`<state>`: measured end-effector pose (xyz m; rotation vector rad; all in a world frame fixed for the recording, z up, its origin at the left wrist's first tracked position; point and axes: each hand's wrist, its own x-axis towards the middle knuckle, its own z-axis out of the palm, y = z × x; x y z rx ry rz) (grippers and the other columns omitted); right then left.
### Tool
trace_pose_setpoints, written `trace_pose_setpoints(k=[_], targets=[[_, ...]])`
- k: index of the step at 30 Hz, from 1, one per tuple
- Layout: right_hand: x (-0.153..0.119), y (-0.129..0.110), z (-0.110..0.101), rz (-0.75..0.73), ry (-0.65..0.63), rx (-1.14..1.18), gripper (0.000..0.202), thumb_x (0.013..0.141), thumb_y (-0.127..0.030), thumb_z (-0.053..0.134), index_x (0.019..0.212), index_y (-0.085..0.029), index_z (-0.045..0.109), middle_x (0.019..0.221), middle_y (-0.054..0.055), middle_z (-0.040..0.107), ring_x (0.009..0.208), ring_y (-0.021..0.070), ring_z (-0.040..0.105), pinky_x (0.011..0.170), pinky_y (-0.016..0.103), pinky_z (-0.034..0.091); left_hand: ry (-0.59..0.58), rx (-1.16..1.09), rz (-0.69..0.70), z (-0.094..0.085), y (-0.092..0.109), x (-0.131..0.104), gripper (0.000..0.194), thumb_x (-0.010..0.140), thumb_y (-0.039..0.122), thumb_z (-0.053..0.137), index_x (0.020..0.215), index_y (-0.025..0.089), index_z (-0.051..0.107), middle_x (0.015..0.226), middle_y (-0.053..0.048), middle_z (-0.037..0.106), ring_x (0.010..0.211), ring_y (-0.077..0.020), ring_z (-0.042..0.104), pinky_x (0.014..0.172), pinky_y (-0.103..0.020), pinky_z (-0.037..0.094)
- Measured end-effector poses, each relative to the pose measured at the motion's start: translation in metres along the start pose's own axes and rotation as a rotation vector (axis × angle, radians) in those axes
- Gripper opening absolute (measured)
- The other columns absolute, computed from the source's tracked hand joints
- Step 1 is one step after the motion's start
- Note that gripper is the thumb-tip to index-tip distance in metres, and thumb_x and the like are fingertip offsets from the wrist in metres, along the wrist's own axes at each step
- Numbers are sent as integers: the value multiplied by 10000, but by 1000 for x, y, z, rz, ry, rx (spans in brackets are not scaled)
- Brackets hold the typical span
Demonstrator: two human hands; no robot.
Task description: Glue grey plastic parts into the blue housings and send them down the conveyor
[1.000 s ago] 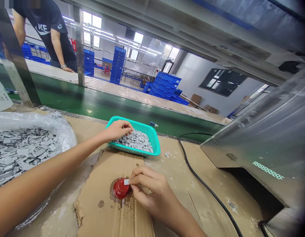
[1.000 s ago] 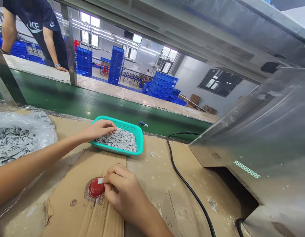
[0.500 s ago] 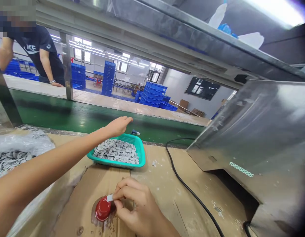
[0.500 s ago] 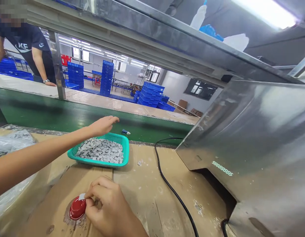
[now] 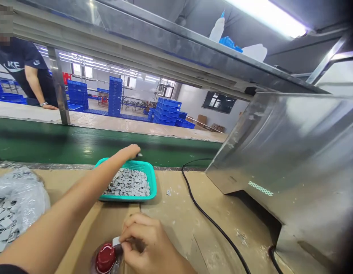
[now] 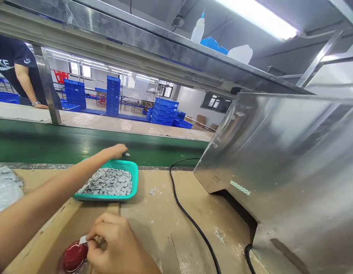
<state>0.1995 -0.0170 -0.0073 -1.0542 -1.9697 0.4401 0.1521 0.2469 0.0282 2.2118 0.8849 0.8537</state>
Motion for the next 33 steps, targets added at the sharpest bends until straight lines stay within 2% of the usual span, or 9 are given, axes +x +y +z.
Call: trace_pose_setpoints(k=[3, 7, 10, 13, 16, 19, 22, 27, 33], targets=[[1, -7, -3, 67, -12, 43, 213, 599, -23, 483, 660, -151, 642, 693, 32, 616, 615, 109, 559, 536, 182, 442, 41, -81, -47, -28, 4, -24, 186, 784, 235, 515, 944, 145, 541, 974, -58, 561, 862, -165, 544, 754, -352, 459], [6, -17, -12, 162, -31, 130, 188, 603, -19, 521, 635, -159, 643, 671, 19, 613, 620, 113, 558, 589, 215, 462, 155, -275, -47, -53, 26, -86, 195, 745, 230, 510, 928, 177, 467, 887, -20, 549, 846, -139, 559, 756, -296, 466], [15, -26, -23, 166, 37, 261, 161, 614, -38, 544, 627, -164, 643, 675, 33, 625, 680, 145, 585, 654, 270, 478, 216, -483, -41, -54, 45, -137, 170, 738, 291, 496, 866, 197, 436, 836, 10, 534, 784, -106, 569, 747, -280, 474], [30, -29, -37, 134, 157, 380, 123, 622, -76, 584, 606, -184, 639, 684, 31, 640, 789, 183, 598, 751, 334, 465, 168, -711, -99, -46, 59, -168, 240, 625, 268, 633, 764, 187, 456, 713, 39, 519, 660, -93, 558, 670, -258, 475], [46, -23, -47, 155, 312, 430, 74, 623, -130, 630, 616, -200, 651, 695, 20, 646, 825, 190, 590, 774, 347, 453, 57, -714, -107, -37, 69, -175, 252, 562, 232, 689, 684, 175, 476, 657, 42, 526, 597, -87, 528, 559, -211, 436], [56, -14, -50, 228, 424, 498, 30, 616, -181, 659, 643, -193, 657, 712, 17, 644, 739, 170, 593, 727, 342, 464, 3, -771, -89, -30, 76, -173, 260, 551, 215, 700, 649, 171, 463, 652, 41, 533, 594, -84, 515, 549, -207, 422], [60, -10, -46, 284, 421, 530, 41, 600, -196, 669, 637, -185, 654, 693, 9, 630, 668, 148, 581, 680, 328, 473, 16, -755, -80, -27, 78, -174, 264, 546, 198, 702, 628, 168, 453, 618, 50, 507, 584, -77, 489, 533, -195, 400], [59, -13, -39, 300, 424, 454, 21, 595, -182, 658, 616, -179, 658, 680, 15, 628, 669, 143, 555, 632, 288, 455, 31, -664, -49, -28, 77, -177, 261, 568, 219, 683, 593, 171, 428, 559, 62, 448, 557, -78, 453, 507, -194, 365], [60, -13, -37, 284, 398, 358, 41, 607, -173, 626, 618, -179, 665, 678, 28, 632, 648, 150, 556, 573, 279, 453, 22, -633, -49, -27, 73, -176, 273, 565, 256, 685, 602, 176, 427, 635, 31, 513, 598, -95, 475, 534, -212, 378]])
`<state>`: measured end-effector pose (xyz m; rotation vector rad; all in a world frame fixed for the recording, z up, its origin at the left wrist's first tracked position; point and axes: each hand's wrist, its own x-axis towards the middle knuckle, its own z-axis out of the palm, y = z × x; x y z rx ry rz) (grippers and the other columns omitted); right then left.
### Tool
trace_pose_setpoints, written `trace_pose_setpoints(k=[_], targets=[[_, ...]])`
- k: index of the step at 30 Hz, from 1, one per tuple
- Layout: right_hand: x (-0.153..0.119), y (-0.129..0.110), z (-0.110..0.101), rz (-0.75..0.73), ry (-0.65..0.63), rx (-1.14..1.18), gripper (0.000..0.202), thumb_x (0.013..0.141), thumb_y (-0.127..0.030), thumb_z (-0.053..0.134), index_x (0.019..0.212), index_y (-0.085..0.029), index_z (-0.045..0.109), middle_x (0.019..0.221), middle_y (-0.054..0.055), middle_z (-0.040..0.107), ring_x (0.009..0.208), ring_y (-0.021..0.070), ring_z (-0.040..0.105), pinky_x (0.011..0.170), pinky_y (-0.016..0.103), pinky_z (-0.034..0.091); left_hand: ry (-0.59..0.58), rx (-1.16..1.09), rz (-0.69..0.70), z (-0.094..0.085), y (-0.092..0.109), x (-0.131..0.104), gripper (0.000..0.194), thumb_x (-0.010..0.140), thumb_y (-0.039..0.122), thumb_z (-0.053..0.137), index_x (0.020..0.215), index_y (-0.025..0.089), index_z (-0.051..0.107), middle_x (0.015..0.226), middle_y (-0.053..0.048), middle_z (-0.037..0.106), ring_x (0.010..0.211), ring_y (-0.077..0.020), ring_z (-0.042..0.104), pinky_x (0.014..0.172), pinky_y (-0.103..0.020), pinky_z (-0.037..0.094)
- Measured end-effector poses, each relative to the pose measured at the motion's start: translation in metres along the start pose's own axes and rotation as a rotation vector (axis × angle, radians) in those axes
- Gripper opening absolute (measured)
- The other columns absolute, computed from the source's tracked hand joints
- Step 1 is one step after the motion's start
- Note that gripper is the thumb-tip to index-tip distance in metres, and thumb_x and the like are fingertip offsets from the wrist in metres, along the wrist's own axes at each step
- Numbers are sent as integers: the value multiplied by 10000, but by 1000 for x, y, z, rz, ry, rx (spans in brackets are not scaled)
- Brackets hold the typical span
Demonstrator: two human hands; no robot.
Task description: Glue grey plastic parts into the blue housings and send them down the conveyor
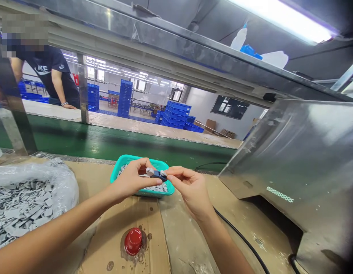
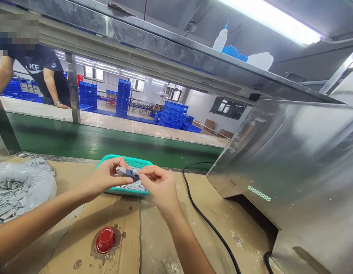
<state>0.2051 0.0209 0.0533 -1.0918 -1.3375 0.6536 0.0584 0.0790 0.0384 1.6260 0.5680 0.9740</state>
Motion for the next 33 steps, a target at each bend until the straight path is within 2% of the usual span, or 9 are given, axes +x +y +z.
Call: trace_pose_setpoints(k=[6, 13, 15, 18, 22, 26, 30, 33], targets=[[-1, 1, 3, -111, -23, -77, 97, 610, -105, 602, 593, -182, 659, 700, 35, 609, 706, 159, 566, 609, 281, 477, 21, -50, -4, 2, -2, 0, 270, 564, 222, 690, 611, 176, 428, 610, 49, 507, 576, -81, 472, 522, -197, 379], [-6, 8, 4, -261, -82, -156, 103, 709, -128, 575, 729, -192, 653, 828, 47, 560, 802, 161, 547, 669, 299, 463, 93, -54, 13, 0, 3, -1, 247, 555, 196, 701, 577, 168, 456, 570, 53, 496, 562, -81, 474, 525, -199, 387], [-7, 9, 5, -320, -80, -192, 121, 720, -125, 572, 779, -197, 648, 857, 45, 556, 833, 162, 542, 725, 315, 450, 82, -161, 1, 1, 2, -1, 181, 581, 200, 689, 625, 165, 518, 628, 33, 543, 621, -91, 505, 584, -209, 417], [-9, 9, 8, -380, -110, -307, 211, 741, -114, 548, 918, -192, 632, 892, 52, 559, 854, 158, 537, 767, 316, 436, 50, -440, -79, 2, -1, 0, 145, 670, 237, 628, 804, 186, 602, 787, 3, 596, 734, -99, 537, 709, -228, 443], [-10, 8, 10, -444, -170, -473, 258, 753, -112, 525, 991, -181, 599, 899, 54, 578, 837, 153, 538, 750, 292, 437, 80, -667, -258, 1, -2, 3, 168, 772, 215, 506, 894, 161, 608, 729, -21, 574, 671, -94, 529, 660, -224, 459], [-4, 20, 5, -394, -131, -535, 257, 766, -153, 510, 1016, -189, 561, 858, 42, 595, 785, 155, 554, 721, 292, 451, 64, -757, -304, -4, -4, 6, 210, 827, 192, 422, 841, 89, 605, 659, -36, 511, 600, -82, 493, 590, -199, 453], [5, 47, -3, -283, -97, -585, 200, 754, -166, 514, 938, -169, 590, 810, 47, 612, 732, 158, 576, 675, 285, 468, -6, -811, -277, -6, -11, 7, 219, 832, 169, 415, 825, 55, 601, 600, -2, 408, 508, -47, 397, 460, -146, 377], [8, 65, -7, -244, -104, -602, 177, 770, -181, 493, 903, -150, 606, 788, 56, 635, 715, 158, 588, 633, 268, 478, 23, -758, -239, -8, -15, 10, 210, 816, 183, 434, 792, 54, 597, 583, 12, 369, 469, -40, 343, 403, -144, 320]])
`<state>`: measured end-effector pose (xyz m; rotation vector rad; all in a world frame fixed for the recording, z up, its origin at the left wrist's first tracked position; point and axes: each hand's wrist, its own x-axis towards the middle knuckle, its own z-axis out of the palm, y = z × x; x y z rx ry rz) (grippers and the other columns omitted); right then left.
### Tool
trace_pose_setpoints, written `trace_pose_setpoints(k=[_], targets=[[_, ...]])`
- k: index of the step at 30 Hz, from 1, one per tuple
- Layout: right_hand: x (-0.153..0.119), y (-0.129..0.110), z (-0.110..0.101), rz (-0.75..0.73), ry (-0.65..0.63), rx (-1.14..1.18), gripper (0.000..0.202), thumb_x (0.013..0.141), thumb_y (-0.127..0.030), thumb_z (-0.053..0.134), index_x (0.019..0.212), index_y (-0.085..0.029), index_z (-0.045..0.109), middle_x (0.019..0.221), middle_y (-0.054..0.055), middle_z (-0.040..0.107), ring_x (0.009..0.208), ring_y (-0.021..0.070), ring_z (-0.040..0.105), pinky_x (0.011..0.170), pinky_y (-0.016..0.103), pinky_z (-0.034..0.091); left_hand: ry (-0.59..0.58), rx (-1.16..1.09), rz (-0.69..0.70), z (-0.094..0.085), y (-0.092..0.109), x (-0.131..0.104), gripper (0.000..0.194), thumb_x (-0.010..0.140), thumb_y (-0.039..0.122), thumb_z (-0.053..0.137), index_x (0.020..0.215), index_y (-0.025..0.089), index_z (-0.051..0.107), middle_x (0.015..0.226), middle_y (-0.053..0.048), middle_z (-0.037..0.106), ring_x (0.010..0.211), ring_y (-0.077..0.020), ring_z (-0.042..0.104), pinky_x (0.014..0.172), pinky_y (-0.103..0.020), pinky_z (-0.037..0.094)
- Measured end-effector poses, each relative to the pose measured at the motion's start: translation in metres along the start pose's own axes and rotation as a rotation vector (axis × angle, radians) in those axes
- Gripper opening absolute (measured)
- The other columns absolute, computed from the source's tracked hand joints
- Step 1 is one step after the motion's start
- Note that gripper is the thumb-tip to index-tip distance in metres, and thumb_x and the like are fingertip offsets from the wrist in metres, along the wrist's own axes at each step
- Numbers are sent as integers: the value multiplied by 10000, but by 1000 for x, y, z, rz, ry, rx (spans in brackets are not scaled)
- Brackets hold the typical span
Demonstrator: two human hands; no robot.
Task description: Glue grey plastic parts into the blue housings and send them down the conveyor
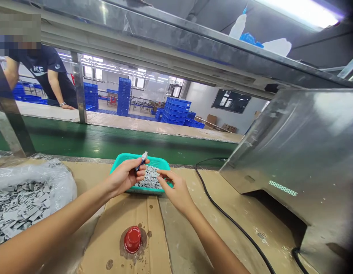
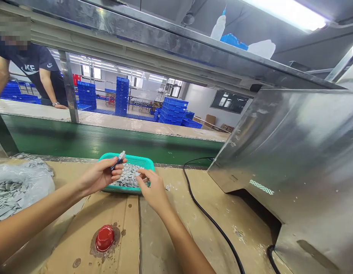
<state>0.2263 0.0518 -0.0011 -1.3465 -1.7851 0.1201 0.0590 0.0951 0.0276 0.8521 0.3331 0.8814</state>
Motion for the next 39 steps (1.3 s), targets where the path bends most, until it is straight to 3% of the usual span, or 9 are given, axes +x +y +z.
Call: trace_pose_setpoints(k=[4, 11, 14, 17, 22, 26, 29, 36, 39], targets=[[-4, 10, 5, 19, -25, -28, 188, 786, -201, 474, 907, -143, 605, 809, 67, 638, 709, 157, 588, 647, 274, 477, 114, 121, 130, -20, 17, 10, 172, 778, 174, 473, 744, 56, 593, 554, 24, 345, 447, -39, 323, 384, -142, 295], [-8, 12, 9, -24, -31, -70, 163, 782, -181, 469, 864, -159, 609, 831, 71, 625, 760, 177, 577, 677, 287, 453, 421, 329, 265, -113, 73, 17, 109, 688, 175, 588, 737, 78, 597, 558, 21, 448, 421, -27, 348, 368, -137, 289], [-10, 11, 12, -42, -27, -80, 159, 787, -177, 461, 843, -166, 610, 822, 65, 631, 758, 182, 573, 669, 288, 444, 524, 479, 229, -144, 76, 18, 145, 604, 109, 653, 735, 80, 597, 565, 21, 502, 446, -40, 415, 423, -162, 348], [-11, 11, 14, -58, -23, -92, 151, 787, -172, 463, 799, -178, 613, 781, 49, 639, 750, 187, 560, 670, 296, 429, 623, 635, 204, -161, 68, 24, 84, 678, 144, 607, 744, 103, 574, 521, 59, 474, 440, -48, 432, 457, -184, 377], [-13, 11, 16, -61, 6, -110, 155, 794, -162, 459, 769, -186, 610, 743, 31, 640, 720, 179, 535, 648, 288, 411, 726, 948, 127, -173, 60, 33, 170, 713, 232, 583, 843, 123, 588, 594, 27, 570, 487, -92, 511, 502, -237, 415], [-14, 13, 18, -67, 13, -127, 175, 800, -155, 449, 742, -195, 609, 720, 23, 637, 715, 180, 522, 638, 285, 398, 835, 1161, 132, -177, 62, 39, 583, 535, 168, 681, 1098, 162, 531, 858, -57, 650, 792, -237, 597, 679, -299, 431], [-14, 13, 18, -72, 9, -132, 199, 805, -147, 435, 720, -196, 608, 722, 24, 640, 717, 180, 519, 643, 287, 391, 880, 1256, 129, -179, 59, 42, 689, 516, 150, 670, 1175, 143, 469, 1055, -108, 599, 979, -289, 537, 803, -323, 403], [-12, 11, 19, -67, 10, -133, 220, 804, -153, 423, 712, -188, 620, 727, 41, 651, 731, 192, 526, 652, 299, 392, 845, 1353, 243, -174, 54, 33, 663, 566, 117, 580, 1208, 136, 417, 1247, -159, 386, 934, -249, 565, 910, -360, 354], [-13, 11, 18, -62, 15, -132, 219, 798, -158, 428, 702, -194, 621, 725, 38, 649, 741, 193, 531, 663, 298, 403, 755, 1358, 333, -155, 58, 28, 449, 631, 157, 528, 1080, 150, 523, 1162, -132, 479, 1030, -267, 502, 931, -376, 326]])
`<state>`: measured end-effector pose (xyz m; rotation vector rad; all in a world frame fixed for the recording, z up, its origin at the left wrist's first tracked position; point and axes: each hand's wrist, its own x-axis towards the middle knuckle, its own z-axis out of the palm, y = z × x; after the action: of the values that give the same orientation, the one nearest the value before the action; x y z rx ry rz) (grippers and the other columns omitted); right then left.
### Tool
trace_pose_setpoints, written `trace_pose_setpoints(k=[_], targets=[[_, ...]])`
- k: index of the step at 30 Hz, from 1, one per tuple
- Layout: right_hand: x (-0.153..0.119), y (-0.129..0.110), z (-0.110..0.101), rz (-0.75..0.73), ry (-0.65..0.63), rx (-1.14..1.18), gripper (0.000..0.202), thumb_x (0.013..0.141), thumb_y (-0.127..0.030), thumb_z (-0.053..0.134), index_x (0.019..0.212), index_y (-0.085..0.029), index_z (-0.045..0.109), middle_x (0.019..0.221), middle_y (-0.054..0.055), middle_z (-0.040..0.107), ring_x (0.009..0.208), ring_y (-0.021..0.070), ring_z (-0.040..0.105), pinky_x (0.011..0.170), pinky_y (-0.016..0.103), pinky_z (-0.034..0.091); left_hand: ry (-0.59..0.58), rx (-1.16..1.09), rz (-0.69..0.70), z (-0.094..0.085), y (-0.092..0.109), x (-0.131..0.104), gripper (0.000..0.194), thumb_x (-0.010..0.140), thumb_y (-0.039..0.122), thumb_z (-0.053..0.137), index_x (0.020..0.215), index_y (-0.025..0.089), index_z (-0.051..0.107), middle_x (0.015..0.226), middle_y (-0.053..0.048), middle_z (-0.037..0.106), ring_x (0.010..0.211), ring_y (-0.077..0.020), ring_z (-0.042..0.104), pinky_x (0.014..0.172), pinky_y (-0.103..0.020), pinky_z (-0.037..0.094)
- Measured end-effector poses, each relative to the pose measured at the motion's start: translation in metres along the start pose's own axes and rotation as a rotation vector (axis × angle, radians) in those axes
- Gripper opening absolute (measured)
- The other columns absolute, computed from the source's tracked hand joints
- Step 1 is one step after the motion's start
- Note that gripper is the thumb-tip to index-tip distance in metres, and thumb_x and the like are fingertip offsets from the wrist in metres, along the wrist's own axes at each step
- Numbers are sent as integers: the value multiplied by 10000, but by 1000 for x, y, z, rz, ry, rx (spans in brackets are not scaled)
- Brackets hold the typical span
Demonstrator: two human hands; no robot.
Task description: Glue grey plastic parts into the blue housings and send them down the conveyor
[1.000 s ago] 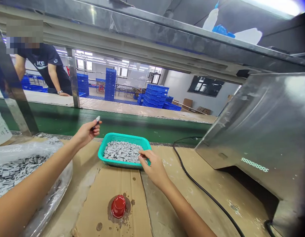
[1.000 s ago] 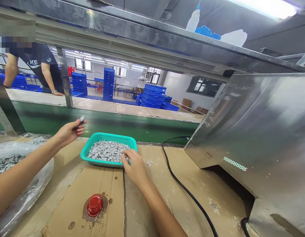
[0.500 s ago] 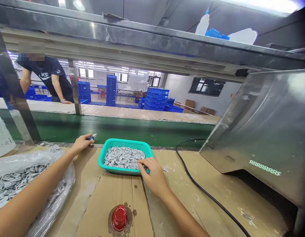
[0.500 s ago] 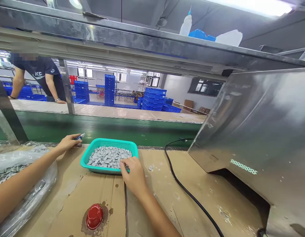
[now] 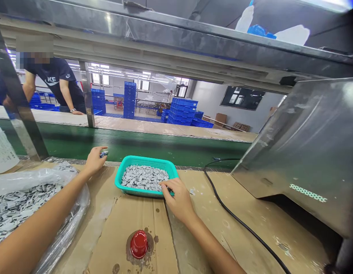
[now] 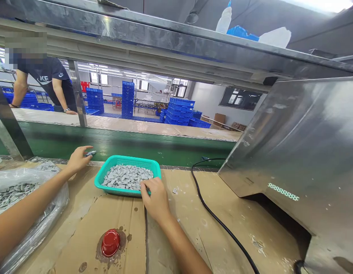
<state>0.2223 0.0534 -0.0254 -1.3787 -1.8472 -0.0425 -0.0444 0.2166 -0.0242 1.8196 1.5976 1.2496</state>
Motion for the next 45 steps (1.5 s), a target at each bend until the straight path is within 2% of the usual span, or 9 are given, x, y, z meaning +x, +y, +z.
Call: trace_pose_setpoints(k=[4, 7, 12, 16, 21, 30, 34, 37, 45], targets=[[-1, 2, 2, 28, 37, 0, 210, 786, -164, 431, 908, -182, 601, 749, 45, 632, 750, 191, 534, 663, 295, 422, -203, -112, 184, 9, 44, -18, 313, 767, 285, 384, 1000, 167, 556, 961, -86, 627, 869, -198, 587, 765, -305, 445], [-2, 3, 3, 60, 60, -7, 295, 782, -171, 417, 1052, -155, 535, 738, 51, 609, 725, 186, 535, 645, 290, 428, -401, -102, 351, 27, 70, -39, 268, 749, 327, 433, 914, 210, 608, 879, -33, 660, 807, -176, 593, 707, -266, 442], [0, 3, 0, 102, 19, -23, 220, 787, -188, 417, 851, -181, 627, 744, 45, 636, 705, 169, 572, 614, 256, 434, -546, 67, 490, 42, 74, -61, 188, 678, 285, 523, 783, 206, 657, 862, -55, 662, 816, -214, 563, 737, -302, 390], [9, 3, -3, 144, -30, -75, 199, 785, -192, 434, 784, -186, 633, 624, 9, 647, 562, 145, 573, 518, 232, 410, -576, 139, 539, 39, 71, -61, 252, 712, 306, 475, 883, 209, 634, 917, -64, 649, 817, -206, 556, 724, -292, 390], [27, 2, 1, 149, -103, -179, 218, 763, -195, 467, 597, -195, 609, 543, 4, 622, 505, 152, 556, 469, 236, 367, -599, 179, 583, 38, 74, -60, 303, 589, 134, 500, 854, 204, 632, 853, -43, 657, 717, -174, 565, 660, -249, 412], [42, 13, 6, 160, -242, -244, 315, 694, 5, 462, 791, -216, 665, 840, 47, 667, 771, 189, 603, 626, 282, 439, -547, 229, 571, 41, 73, -59, 288, 657, 114, 409, 827, 189, 630, 839, -55, 647, 715, -169, 561, 651, -260, 413], [42, 11, 7, 179, -367, -265, 127, 803, -145, 502, 798, -169, 627, 844, 37, 645, 783, 149, 589, 696, 319, 461, -552, 224, 572, 42, 72, -59, 275, 670, 118, 405, 797, 196, 636, 797, -40, 642, 720, -164, 558, 639, -247, 404], [44, 11, 7, 204, -438, -295, 147, 841, -249, 475, 845, -161, 593, 894, 28, 614, 803, 132, 575, 726, 325, 467, -533, 214, 572, 41, 73, -60, 266, 669, 124, 405, 782, 201, 634, 755, -35, 615, 694, -164, 543, 616, -251, 390], [49, 15, 14, 228, -522, -291, 169, 845, -264, 470, 955, -170, 556, 977, 42, 578, 817, 139, 569, 708, 319, 477, -403, 77, 491, 39, 78, -63, 247, 689, 153, 367, 701, 188, 611, 697, -38, 489, 650, -176, 470, 580, -287, 351]])
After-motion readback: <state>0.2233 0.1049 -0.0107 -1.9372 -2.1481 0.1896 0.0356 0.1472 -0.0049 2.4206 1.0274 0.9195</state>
